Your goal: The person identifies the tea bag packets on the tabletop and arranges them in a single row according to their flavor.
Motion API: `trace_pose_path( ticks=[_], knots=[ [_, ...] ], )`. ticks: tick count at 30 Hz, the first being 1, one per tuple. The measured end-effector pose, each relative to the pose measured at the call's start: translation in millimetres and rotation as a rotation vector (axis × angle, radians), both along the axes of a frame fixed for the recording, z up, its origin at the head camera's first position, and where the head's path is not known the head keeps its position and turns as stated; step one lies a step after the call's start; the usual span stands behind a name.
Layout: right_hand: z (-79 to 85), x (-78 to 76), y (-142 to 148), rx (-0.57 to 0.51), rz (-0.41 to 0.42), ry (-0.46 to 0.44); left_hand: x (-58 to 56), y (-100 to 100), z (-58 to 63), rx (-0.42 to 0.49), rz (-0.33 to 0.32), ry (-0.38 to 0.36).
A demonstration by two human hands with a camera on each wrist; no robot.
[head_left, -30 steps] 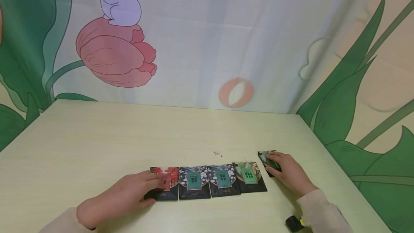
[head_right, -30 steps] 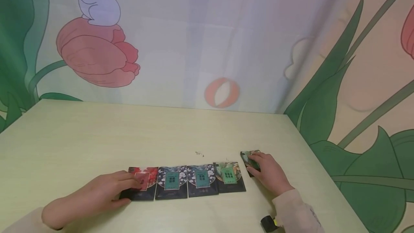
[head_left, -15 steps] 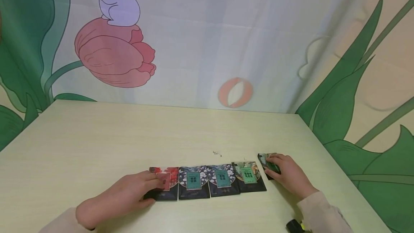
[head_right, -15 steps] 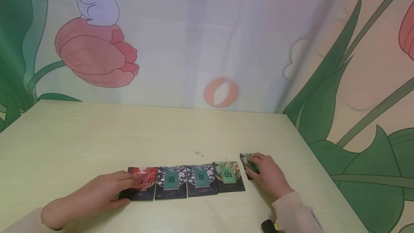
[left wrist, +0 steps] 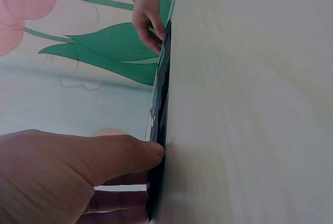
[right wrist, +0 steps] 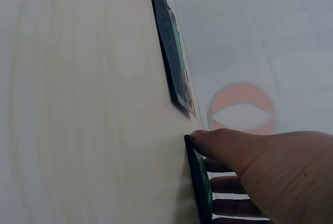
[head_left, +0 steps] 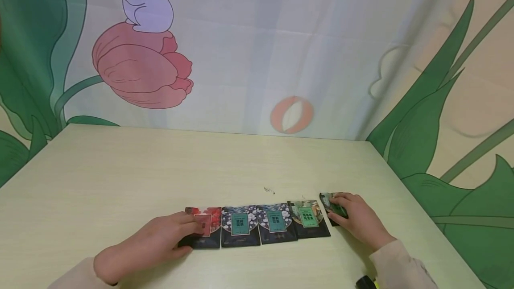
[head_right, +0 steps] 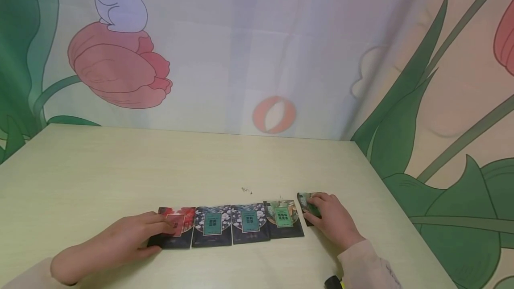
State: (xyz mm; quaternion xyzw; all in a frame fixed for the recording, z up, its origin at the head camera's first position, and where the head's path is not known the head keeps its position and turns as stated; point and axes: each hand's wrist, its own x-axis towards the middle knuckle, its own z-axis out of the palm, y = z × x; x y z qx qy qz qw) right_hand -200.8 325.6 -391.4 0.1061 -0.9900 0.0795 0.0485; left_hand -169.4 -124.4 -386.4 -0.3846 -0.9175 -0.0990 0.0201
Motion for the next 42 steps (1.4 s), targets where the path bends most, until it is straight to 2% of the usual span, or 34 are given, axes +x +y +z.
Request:
trace_pose_path(
  ticks=[12,19,35,42],
  knots=[
    [1.4,5.8,-3,0.008,0.014,0.026,0.6,1,1.6,0.004,0.021,-0.031],
    [1.4,7.3,-4,0.016,0.034,0.049,1.3,0,1.4,0.012,0.014,-0.022],
    [5.6,12.2,-7,0.027,0.048,0.027,-0.5,1,1.7,0.002,0.019,-0.037],
    [6.6,13.3,-8,0.018,0.034,0.004,-0.3,0,0.0,0.002,-0.007,0.004]
  ],
)
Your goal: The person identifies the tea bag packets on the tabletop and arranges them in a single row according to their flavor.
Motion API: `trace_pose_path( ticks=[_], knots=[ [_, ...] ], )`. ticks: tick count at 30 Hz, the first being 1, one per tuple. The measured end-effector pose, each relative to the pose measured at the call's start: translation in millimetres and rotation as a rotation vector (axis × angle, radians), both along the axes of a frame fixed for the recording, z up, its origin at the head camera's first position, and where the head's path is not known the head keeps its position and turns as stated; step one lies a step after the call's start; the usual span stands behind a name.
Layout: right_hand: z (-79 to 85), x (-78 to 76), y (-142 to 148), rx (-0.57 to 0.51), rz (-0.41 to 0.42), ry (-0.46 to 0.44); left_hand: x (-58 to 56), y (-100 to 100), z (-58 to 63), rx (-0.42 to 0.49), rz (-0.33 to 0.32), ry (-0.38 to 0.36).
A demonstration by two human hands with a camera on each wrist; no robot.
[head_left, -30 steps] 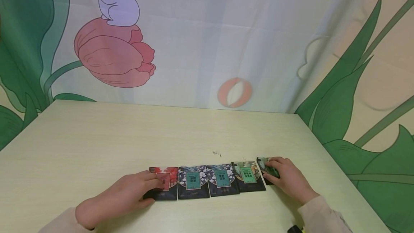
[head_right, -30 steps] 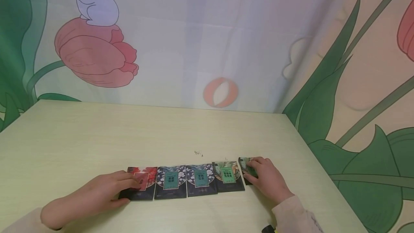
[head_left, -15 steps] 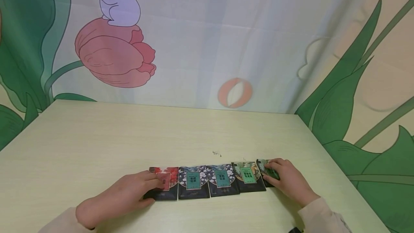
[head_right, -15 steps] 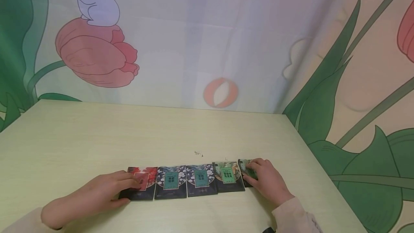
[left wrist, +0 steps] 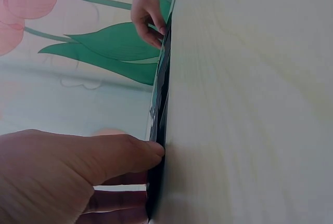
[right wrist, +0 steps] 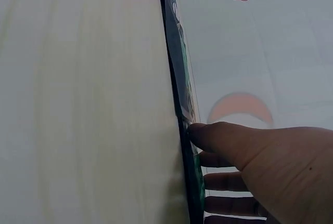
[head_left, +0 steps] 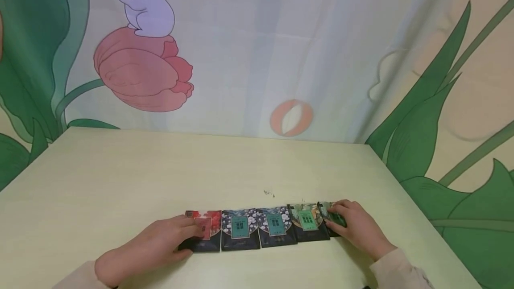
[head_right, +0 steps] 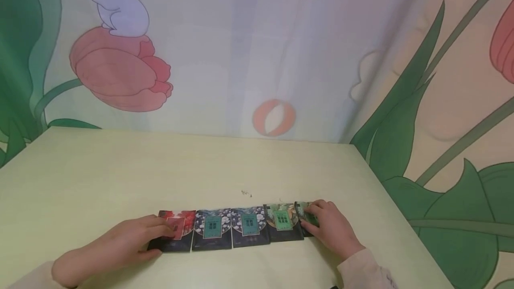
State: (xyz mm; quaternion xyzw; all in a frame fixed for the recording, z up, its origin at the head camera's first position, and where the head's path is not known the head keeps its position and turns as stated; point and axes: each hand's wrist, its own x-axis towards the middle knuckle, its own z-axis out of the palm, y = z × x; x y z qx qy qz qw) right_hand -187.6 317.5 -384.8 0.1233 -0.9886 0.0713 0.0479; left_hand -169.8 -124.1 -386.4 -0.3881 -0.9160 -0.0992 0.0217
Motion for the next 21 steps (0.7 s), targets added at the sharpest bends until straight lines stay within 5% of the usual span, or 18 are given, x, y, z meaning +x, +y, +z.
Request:
trace_pose_path(
  ticks=[21],
  knots=[
    [7.4,-11.0,7,-0.095,0.026,-0.123,1.5,1,3.7,-0.033,0.046,-0.108]
  ],
)
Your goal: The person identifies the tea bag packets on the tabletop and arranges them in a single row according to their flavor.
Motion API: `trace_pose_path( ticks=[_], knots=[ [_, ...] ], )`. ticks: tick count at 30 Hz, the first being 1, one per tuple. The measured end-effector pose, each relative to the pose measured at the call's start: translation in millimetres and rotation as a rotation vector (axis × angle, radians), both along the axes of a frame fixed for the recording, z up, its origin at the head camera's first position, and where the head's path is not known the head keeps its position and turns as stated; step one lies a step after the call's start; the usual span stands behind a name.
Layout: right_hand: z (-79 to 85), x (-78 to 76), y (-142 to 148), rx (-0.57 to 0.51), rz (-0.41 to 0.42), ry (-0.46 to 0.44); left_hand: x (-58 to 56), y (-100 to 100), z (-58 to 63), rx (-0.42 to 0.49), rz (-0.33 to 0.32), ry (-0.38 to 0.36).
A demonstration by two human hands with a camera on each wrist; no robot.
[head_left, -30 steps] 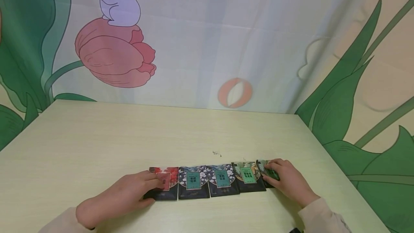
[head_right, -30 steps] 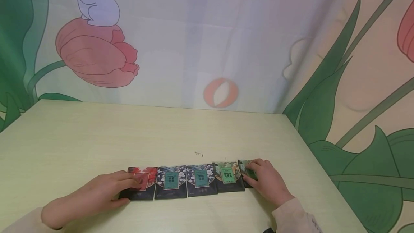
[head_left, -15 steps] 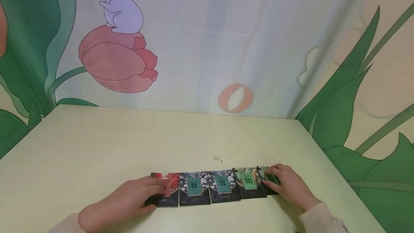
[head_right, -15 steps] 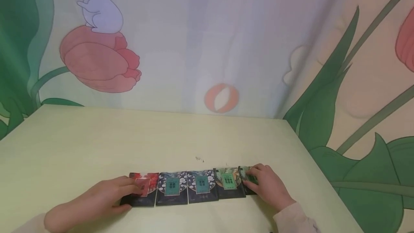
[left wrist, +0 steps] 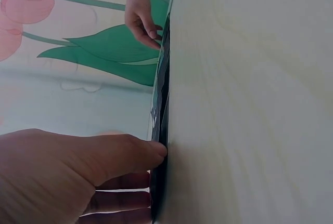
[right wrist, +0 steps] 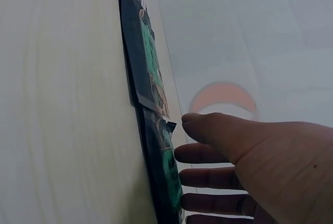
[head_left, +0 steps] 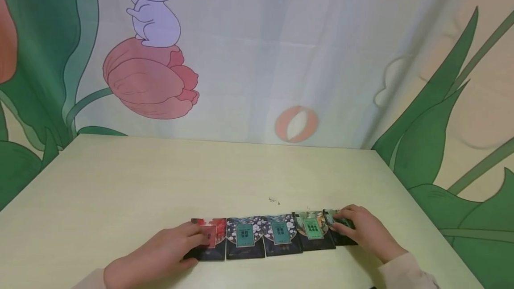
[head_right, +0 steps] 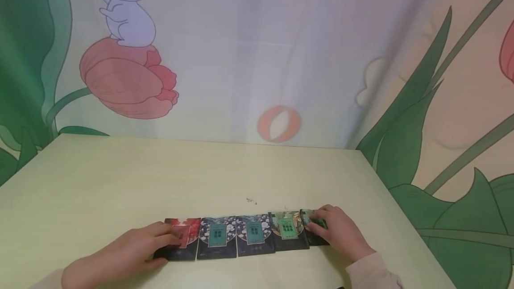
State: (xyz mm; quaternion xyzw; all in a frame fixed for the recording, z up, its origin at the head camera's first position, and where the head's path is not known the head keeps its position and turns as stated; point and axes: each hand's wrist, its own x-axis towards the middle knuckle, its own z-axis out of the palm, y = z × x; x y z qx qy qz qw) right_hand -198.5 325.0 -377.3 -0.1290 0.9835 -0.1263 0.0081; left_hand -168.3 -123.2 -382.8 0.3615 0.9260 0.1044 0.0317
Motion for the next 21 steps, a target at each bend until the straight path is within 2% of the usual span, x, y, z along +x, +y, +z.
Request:
trace_pose_path(
  ticks=[6,13,18,21],
  knots=[
    [-1.7,0.1,-0.3,-0.013,0.005,0.014,0.8,-1.3,0.5,0.028,0.005,-0.005],
    [-3.5,-2.0,-3.1,-0.04,-0.017,0.032,0.9,-3.0,1.6,0.014,-0.01,0.008],
    [-4.3,-1.4,-6.6,-0.045,-0.002,0.082,0.0,-2.4,2.9,0.002,0.009,-0.002],
    [-4.5,-1.1,-9.5,-0.049,0.005,0.122,-2.4,-3.5,3.5,0.009,0.019,0.034]
  ],
)
